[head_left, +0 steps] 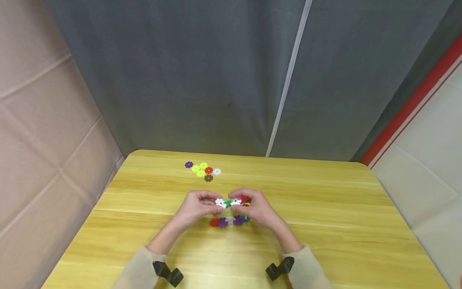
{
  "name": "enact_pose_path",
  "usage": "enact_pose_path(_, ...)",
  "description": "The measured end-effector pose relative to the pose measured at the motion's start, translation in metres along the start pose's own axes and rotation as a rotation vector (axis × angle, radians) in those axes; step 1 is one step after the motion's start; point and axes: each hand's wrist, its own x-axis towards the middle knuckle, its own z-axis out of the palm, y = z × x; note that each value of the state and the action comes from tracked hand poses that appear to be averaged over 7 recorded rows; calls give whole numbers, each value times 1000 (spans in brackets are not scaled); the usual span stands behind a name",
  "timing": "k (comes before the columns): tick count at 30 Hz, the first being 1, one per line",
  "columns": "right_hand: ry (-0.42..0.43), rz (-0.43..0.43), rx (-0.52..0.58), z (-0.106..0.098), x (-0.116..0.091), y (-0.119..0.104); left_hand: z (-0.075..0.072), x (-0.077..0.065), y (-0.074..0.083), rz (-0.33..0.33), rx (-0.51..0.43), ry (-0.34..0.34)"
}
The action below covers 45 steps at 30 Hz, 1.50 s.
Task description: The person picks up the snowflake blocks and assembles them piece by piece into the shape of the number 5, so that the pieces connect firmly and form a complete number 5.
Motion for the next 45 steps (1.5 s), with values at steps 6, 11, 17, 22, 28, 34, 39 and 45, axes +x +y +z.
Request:
enact_pose_path(6, 68, -68, -17, 4, 2, 2, 1, 1, -2, -20, -40, 31)
enact_pose_path(11, 142, -166, -83, 13, 3, 5, 2, 1, -4, -46, -89, 43)
enact_pose_path(17, 201, -228, -90, 24, 4, 7, 5, 2, -8, -38, -156, 35)
enact_pose_path(22, 248, -296, -82, 29, 2, 8, 6, 2, -9, -40, -232, 17)
enact_pose_path(28, 280, -428, -119, 32, 4, 13, 7, 2, -10, -33, -284, 15)
enact_pose_path(34, 329, -601, -190, 36, 6, 18, 10, 1, -9, -42, -309, 32)
enact_pose_path(39, 346, -643, -203, 35, 7, 21, 12, 0, -7, -35, -314, 34)
enact_pose_path(45, 374, -659, -232, 34, 7, 22, 12, 1, -8, -36, -317, 35)
